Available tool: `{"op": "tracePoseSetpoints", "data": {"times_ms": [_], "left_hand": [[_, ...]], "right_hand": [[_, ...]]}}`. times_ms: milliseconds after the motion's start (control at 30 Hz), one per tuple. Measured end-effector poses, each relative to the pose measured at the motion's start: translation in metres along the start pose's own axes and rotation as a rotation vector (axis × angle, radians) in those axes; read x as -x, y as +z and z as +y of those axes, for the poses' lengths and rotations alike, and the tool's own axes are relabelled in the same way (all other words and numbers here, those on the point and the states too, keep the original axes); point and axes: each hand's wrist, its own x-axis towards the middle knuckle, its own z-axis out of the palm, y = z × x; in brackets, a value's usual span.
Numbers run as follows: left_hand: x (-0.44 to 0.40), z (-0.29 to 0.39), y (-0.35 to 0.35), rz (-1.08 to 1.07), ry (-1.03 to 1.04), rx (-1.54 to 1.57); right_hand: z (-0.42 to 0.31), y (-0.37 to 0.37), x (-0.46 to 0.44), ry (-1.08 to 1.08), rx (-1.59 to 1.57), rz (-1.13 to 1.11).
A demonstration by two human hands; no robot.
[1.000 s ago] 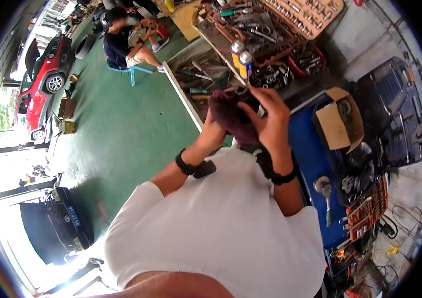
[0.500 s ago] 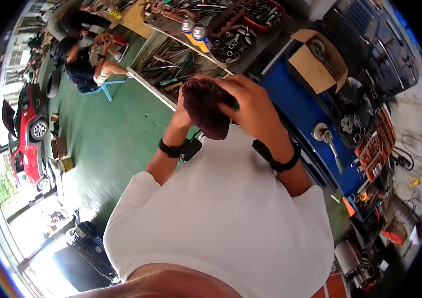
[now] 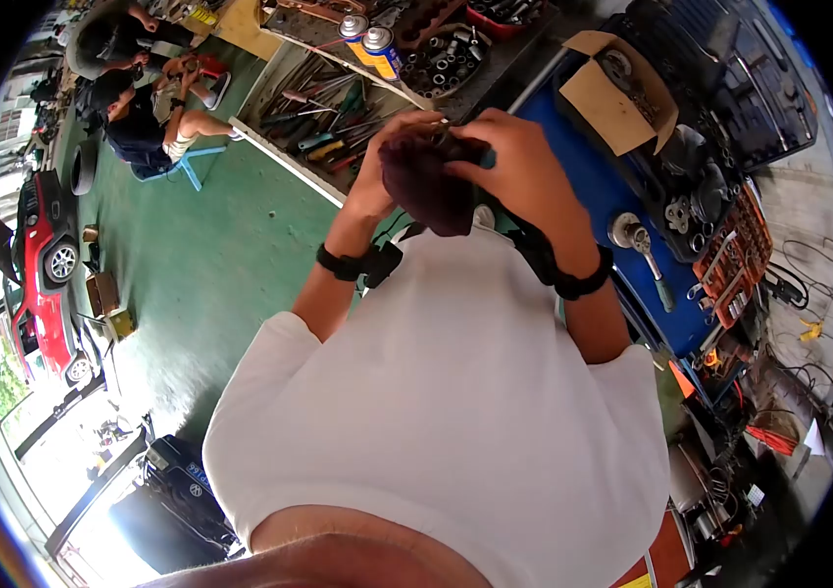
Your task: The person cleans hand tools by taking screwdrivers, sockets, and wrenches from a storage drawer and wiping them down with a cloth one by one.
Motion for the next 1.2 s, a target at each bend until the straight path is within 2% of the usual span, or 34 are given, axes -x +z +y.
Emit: {"op": "tracePoseSetpoints", "data": {"times_ms": [67, 133, 200, 333, 400, 433, 500, 567, 600, 633, 667, 700, 733, 767, 900, 933, 967, 1033, 1200], "left_hand": [[0.0, -0.002, -0.01, -0.029, -0.041, -0.028], [0.003, -0.003, -0.019, -0.06, -0.08, -0.057], [0.007, -0.001, -0.023, 0.003, -0.068, -0.134], [0.016, -0.004, -0.026, 0.077, -0.058, -0.009], [0.024, -0.013, -0.027, 0.217, 0.128, -0.126], [0.026, -0.014, -0.035, 0.225, 0.132, -0.125], [0.03, -0.008, -0.057, 0.444, 0.188, -0.203], [0.031, -0.002, -0.077, 0.575, 0.301, -0.139], [0.033, -0.006, -0.094, 0.673, 0.301, -0.165], [0.037, -0.005, -0.101, 0.726, 0.297, 0.07], [0.037, 0.016, -0.091, 0.753, 0.269, 0.169], [0.037, 0.036, -0.081, 0.777, 0.243, 0.273], [0.042, 0.032, -0.089, 0.826, 0.239, 0.348], [0.052, 0.023, -0.103, 0.844, 0.169, 0.383], [0.076, 0.017, -0.121, 0.935, 0.103, 0.401], [0.082, 0.015, -0.125, 0.941, 0.069, 0.39], [0.088, 0.012, -0.129, 0.958, 0.075, 0.401], [0.097, 0.004, -0.134, 1.047, 0.104, 0.384], [0.109, -0.002, -0.144, 1.047, 0.051, 0.549]], "right_hand": [[0.004, 0.018, -0.006, -0.047, 0.199, 0.006], [0.009, 0.03, -0.008, -0.048, 0.193, 0.007], [0.011, 0.039, -0.01, -0.046, 0.189, 0.008], [0.014, 0.044, -0.018, -0.06, 0.237, -0.012], [0.021, 0.042, -0.026, -0.086, 0.278, -0.034], [0.031, 0.037, -0.03, -0.091, 0.378, -0.035], [0.055, 0.026, -0.043, -0.1, 0.48, -0.049], [0.083, 0.013, -0.066, 0.172, 0.296, -0.011], [0.105, 0.009, -0.08, 0.165, 0.304, -0.029], [0.131, 0.008, -0.095, 0.164, 0.409, 0.033], [0.153, 0.008, -0.11, 0.159, 0.518, 0.096], [0.168, 0.008, -0.125, 0.148, 0.536, 0.077], [0.182, 0.009, -0.137, 0.174, 0.696, 0.006], [0.195, 0.011, -0.147, 0.197, 0.853, -0.067], [0.225, 0.033, -0.191, 0.231, 0.866, -0.064], [0.236, 0.036, -0.201, 0.299, 0.858, -0.082], [0.241, 0.039, -0.207, 0.369, 0.851, -0.098], [0.25, 0.049, -0.214, 0.367, 0.872, -0.121], [0.245, 0.061, -0.223, 0.449, 0.998, -0.204]]}}
